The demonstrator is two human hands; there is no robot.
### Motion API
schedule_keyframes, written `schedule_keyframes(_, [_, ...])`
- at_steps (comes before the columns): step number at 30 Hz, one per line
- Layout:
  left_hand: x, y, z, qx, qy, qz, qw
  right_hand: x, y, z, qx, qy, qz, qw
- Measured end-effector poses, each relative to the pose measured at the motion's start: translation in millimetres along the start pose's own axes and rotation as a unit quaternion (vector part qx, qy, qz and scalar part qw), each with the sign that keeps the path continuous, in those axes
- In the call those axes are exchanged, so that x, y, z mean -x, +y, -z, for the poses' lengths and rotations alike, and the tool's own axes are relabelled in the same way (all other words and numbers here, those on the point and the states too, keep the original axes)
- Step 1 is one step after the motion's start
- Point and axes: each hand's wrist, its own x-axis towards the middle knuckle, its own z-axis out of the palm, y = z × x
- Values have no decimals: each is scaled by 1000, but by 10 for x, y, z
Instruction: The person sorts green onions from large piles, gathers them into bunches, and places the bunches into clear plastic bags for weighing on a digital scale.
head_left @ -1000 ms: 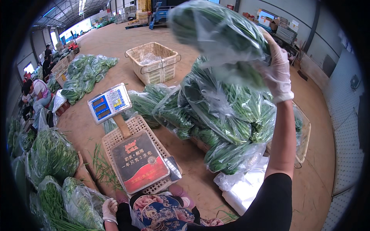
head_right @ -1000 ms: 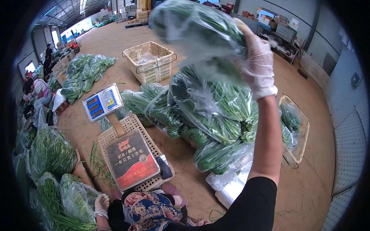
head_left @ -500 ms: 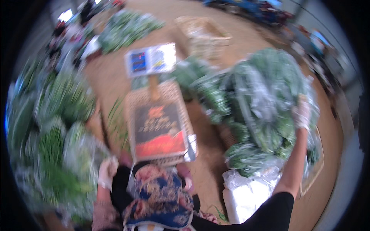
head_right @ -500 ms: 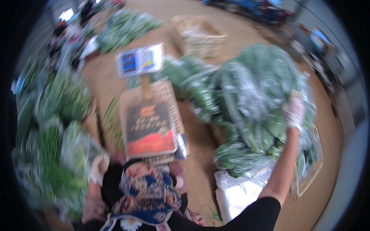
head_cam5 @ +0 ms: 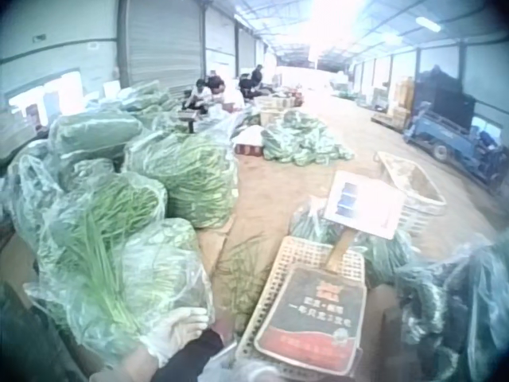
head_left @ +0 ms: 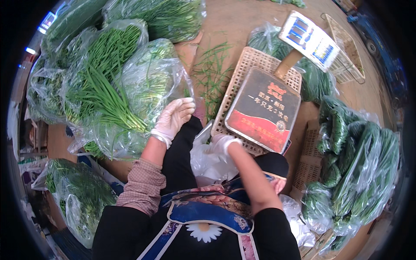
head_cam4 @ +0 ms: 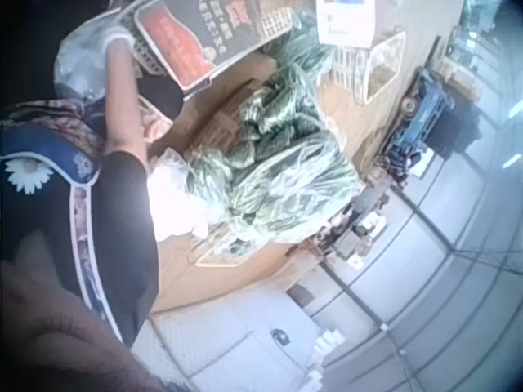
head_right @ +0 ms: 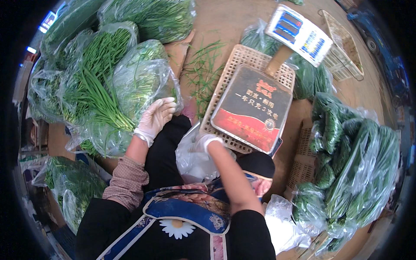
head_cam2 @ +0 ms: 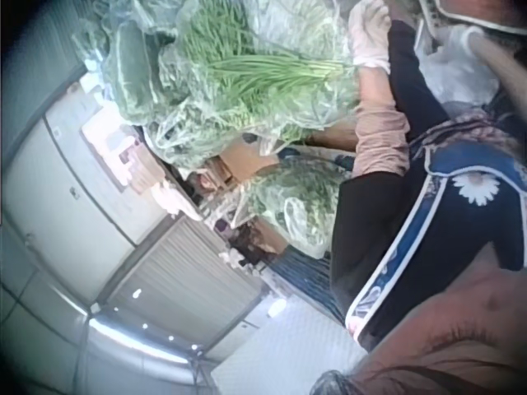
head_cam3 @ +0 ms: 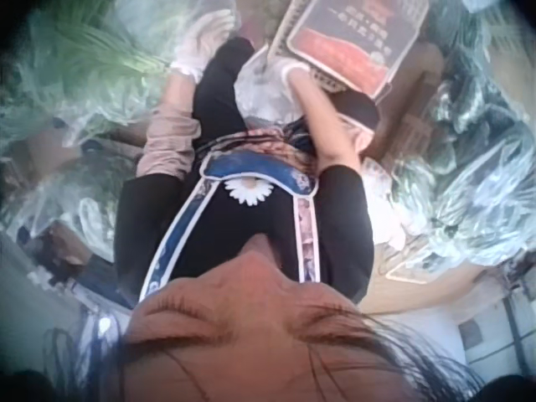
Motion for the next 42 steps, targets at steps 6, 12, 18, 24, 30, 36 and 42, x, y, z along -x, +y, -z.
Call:
schedule_keyframes(6, [-80, -2, -101, -27, -6, 22, 999, -1336, 230, -2295, 72, 113, 81, 988])
schedule_keyframes(12, [17, -21, 109, -15, 18, -6, 1000, -214, -51, -673, -140, 235, 5, 962])
schedule_keyframes(18, [-139, -271, 69, -166, 170, 66, 969, 1053, 40, 218, -502, 372, 150, 766])
schedule_keyframes(24, [154, -639, -299, -111, -91, 86, 986, 1089, 67, -71, -498, 326, 165, 787])
schedule_keyframes(30, [549, -111, -272, -155, 144, -237, 948, 1018, -298, -443, -442, 418, 99, 787])
schedule_keyframes(36, [1286, 301, 162, -192, 250, -280, 907, 997, -554, -464, -540, 422, 272, 676])
schedule_keyframes(42, [2140, 31, 938, -262, 359, -241, 863, 612, -328, -649, -531, 225, 36, 816])
